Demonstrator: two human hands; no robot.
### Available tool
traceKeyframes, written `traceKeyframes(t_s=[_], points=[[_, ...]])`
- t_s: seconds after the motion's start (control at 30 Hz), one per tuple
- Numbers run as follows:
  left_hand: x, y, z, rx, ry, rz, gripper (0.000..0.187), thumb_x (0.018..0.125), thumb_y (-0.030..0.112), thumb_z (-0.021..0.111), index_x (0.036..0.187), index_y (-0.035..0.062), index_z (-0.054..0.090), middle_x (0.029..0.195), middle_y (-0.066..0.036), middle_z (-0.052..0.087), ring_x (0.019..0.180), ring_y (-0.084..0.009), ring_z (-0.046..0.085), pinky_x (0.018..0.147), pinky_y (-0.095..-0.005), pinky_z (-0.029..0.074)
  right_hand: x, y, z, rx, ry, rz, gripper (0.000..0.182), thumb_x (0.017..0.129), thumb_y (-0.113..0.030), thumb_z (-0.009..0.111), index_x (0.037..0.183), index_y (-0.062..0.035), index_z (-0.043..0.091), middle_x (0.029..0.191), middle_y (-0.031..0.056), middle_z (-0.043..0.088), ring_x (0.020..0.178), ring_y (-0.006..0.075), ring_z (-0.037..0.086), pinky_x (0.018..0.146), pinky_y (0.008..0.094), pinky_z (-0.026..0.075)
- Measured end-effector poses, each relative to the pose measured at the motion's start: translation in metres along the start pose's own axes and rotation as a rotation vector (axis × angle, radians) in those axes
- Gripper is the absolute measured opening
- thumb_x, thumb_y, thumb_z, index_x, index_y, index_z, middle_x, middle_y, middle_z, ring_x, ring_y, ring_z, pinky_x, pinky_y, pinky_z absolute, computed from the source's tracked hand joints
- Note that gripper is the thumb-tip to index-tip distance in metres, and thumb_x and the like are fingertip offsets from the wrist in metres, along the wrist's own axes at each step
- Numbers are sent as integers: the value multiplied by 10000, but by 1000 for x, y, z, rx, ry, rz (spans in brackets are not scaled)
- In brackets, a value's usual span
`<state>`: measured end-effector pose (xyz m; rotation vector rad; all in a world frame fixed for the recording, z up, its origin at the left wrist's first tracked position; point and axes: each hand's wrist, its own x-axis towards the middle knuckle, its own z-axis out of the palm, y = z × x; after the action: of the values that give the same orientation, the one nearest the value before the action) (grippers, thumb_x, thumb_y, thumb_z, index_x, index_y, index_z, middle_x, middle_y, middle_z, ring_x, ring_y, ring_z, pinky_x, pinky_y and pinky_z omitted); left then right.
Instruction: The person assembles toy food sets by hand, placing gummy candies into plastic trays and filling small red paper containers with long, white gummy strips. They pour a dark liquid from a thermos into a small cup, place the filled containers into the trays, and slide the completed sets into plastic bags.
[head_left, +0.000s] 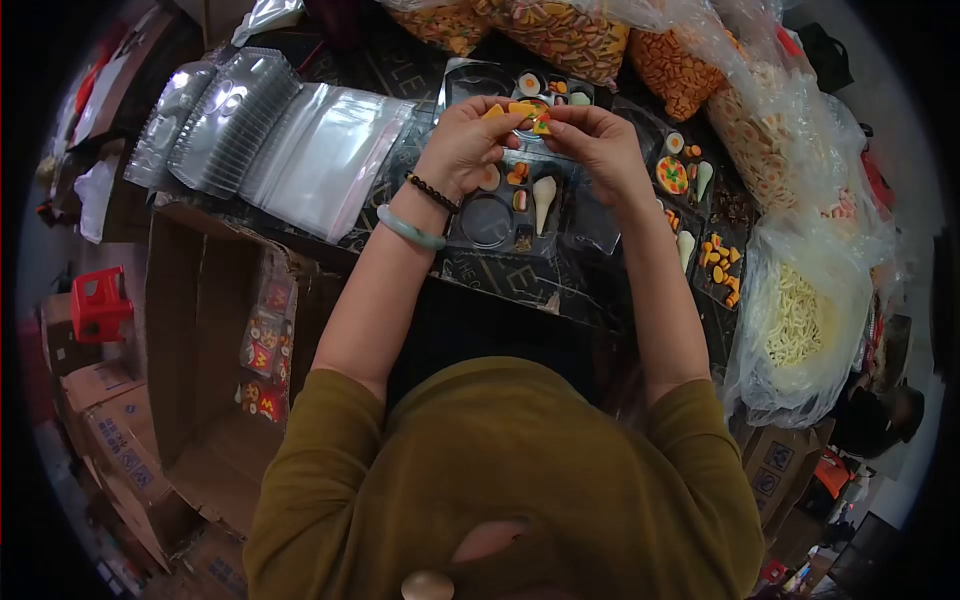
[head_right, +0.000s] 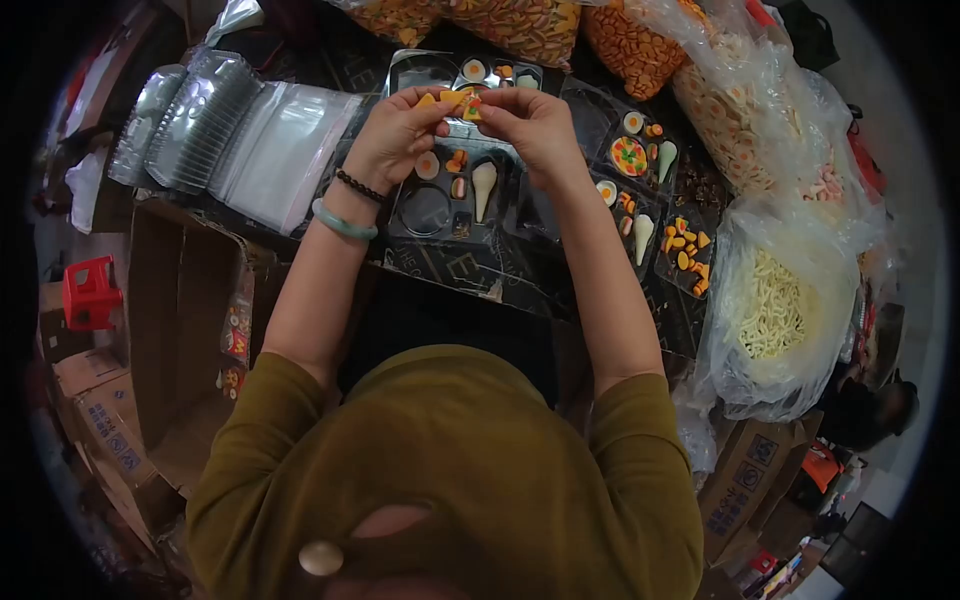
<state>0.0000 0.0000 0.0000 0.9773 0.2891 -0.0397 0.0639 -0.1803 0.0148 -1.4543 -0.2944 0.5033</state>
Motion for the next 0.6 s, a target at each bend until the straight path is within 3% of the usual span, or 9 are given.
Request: traceKeyframes(t_s=[0.07,0.23,0.47,0.57,0.6], points=[[5,5,-6,15,27,-13,249,868,70,656,1088,1,560,926,-115,662,626,-97,599,403,-129,369,5,2,-8,-15,-5,-14,218,837,-63,693,1041,9,665,923,68,679,815,138,649,742,261,532],[25,12,-16,324,111,-7,165,860,44,637,1023,28,619,850,-46,658,608,-71,571,479,-168,396,36,15,-11,-439,30,-119,170,829,-54,673,992,-10,692,887,71,701,798,125,655,720,266,520],[32,10,-17,456,130,10,151,860,42,638,1008,15,625,844,-49,653,599,-72,569,471,-174,401,46,23,6,-772,-81,-256,159,810,-89,674,950,-19,703,912,131,706,831,182,687,720,306,520],[30,14,-15,485,104,-1,145,858,46,643,998,14,626,836,-52,654,596,-72,571,480,-179,411,44,18,4,-1141,27,-598,171,827,-128,672,961,-25,699,914,129,705,830,184,688,722,313,519],[29,16,-14,481,92,-3,150,856,49,647,1000,14,626,828,-50,653,597,-72,572,484,-181,414,45,18,6,-988,31,-501,174,831,-134,672,968,-30,696,914,123,704,824,183,686,718,309,518]])
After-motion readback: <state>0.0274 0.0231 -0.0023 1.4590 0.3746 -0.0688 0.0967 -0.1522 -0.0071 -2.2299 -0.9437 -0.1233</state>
